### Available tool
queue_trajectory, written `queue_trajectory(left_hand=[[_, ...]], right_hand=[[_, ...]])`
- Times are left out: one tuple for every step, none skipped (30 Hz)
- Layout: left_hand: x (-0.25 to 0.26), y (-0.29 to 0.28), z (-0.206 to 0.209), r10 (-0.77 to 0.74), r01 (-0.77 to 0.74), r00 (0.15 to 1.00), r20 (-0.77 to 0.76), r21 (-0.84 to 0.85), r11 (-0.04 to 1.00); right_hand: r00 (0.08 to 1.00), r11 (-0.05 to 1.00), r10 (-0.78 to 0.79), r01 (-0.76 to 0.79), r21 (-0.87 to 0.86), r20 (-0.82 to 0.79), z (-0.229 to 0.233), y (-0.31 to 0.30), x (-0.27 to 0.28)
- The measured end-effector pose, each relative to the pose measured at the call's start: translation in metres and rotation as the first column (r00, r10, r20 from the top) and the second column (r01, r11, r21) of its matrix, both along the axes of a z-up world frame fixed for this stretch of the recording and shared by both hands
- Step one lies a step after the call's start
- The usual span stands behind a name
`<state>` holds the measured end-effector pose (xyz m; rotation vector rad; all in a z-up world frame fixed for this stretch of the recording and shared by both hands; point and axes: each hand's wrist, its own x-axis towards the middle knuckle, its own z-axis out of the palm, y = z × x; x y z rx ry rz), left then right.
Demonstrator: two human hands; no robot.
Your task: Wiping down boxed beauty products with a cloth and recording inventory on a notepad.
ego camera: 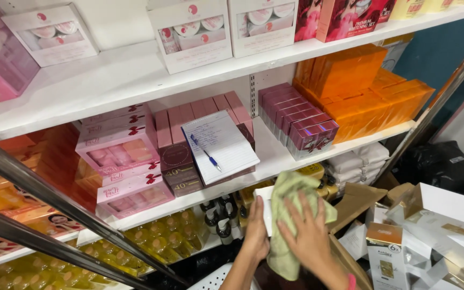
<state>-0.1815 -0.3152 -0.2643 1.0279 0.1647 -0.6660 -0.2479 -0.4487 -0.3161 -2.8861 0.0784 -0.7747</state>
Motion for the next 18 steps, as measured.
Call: queue_trajectory(left_hand=[[0.003, -0.007, -0.019, 0.002, -0.002, 1.0, 0.006, 0.001, 1.0], [0.006, -0.013, -0.037, 0.037, -0.038, 0.998, 0.048, 0.018, 0.999], [0.009, -0.021, -0.055, 0.069, -0.072, 0.993, 0.091, 0.033, 0.997], [0.005, -0.023, -0.052, 0.068, -0.072, 0.993, 0.097, 0.032, 0.997], [0.002, -0.026, -0.049, 0.065, -0.059, 0.989, 0.134, -0.051, 0.997], [-0.002, -0.029, -0.046, 0.066, -0.043, 0.983, 0.172, -0.132, 0.99], [-0.005, -0.029, -0.038, 0.064, -0.04, 0.982, 0.179, -0.133, 0.99], [-0.009, -0.028, -0.031, 0.014, 0.001, 0.996, 0.083, -0.181, 0.984], [-0.013, -0.027, -0.025, -0.042, 0.037, 0.999, -0.016, -0.231, 0.972], [-0.01, -0.029, -0.03, -0.046, 0.042, 0.999, -0.013, -0.231, 0.972], [-0.009, -0.03, -0.035, -0.034, 0.023, 0.998, -0.047, -0.2, 0.98], [-0.008, -0.031, -0.04, -0.02, 0.006, 0.996, -0.081, -0.167, 0.986], [-0.005, -0.026, -0.038, -0.022, 0.009, 0.997, -0.08, -0.168, 0.986], [-0.002, -0.022, -0.035, -0.036, 0.029, 0.997, -0.074, -0.098, 0.995], [0.0, -0.016, -0.032, -0.051, 0.049, 0.996, -0.07, -0.027, 0.998], [0.004, -0.013, -0.038, -0.053, 0.052, 0.996, -0.07, -0.025, 0.998], [0.009, -0.01, -0.045, -0.096, 0.092, 0.995, 0.027, 0.1, 0.991], [0.014, -0.007, -0.051, -0.148, 0.119, 0.982, 0.117, 0.227, 0.967]], right_hand=[[1.0, 1.0, 0.002, -0.002, 0.001, 0.006, 0.012, -0.01, 0.012], [0.999, 0.988, -0.007, 0.001, 0.153, 0.04, 0.023, -0.019, 0.023], [0.997, 0.953, -0.023, 0.0, 0.301, 0.072, 0.036, -0.029, 0.034], [0.997, 0.954, -0.023, -0.001, 0.301, 0.078, 0.045, -0.038, 0.041], [0.987, 0.89, -0.09, 0.138, 0.434, -0.13, 0.054, -0.047, 0.048], [0.933, 0.797, -0.124, 0.296, 0.527, -0.337, 0.063, -0.056, 0.055], [0.935, 0.796, -0.126, 0.295, 0.528, -0.331, 0.063, -0.06, 0.06], [0.935, 0.769, -0.125, 0.304, 0.562, -0.333, 0.062, -0.065, 0.065], [0.933, 0.741, -0.125, 0.315, 0.593, -0.339, 0.06, -0.069, 0.068], [0.933, 0.74, -0.128, 0.316, 0.594, -0.336, 0.061, -0.063, 0.068], [0.915, 0.792, -0.185, 0.355, 0.496, -0.358, 0.06, -0.056, 0.066], [0.895, 0.833, -0.244, 0.39, 0.392, -0.374, 0.059, -0.048, 0.065], [0.895, 0.833, -0.246, 0.392, 0.392, -0.372, 0.057, -0.039, 0.059], [0.91, 0.834, -0.244, 0.374, 0.406, -0.336, 0.055, -0.029, 0.054], [0.923, 0.834, -0.243, 0.356, 0.421, -0.3, 0.053, -0.019, 0.048], [0.922, 0.833, -0.245, 0.359, 0.422, -0.3, 0.041, -0.008, 0.04], [0.959, 0.922, -0.242, 0.274, 0.273, -0.147, 0.03, 0.003, 0.032], [0.979, 0.975, -0.202, 0.201, 0.1, 0.004, 0.018, 0.014, 0.024]])
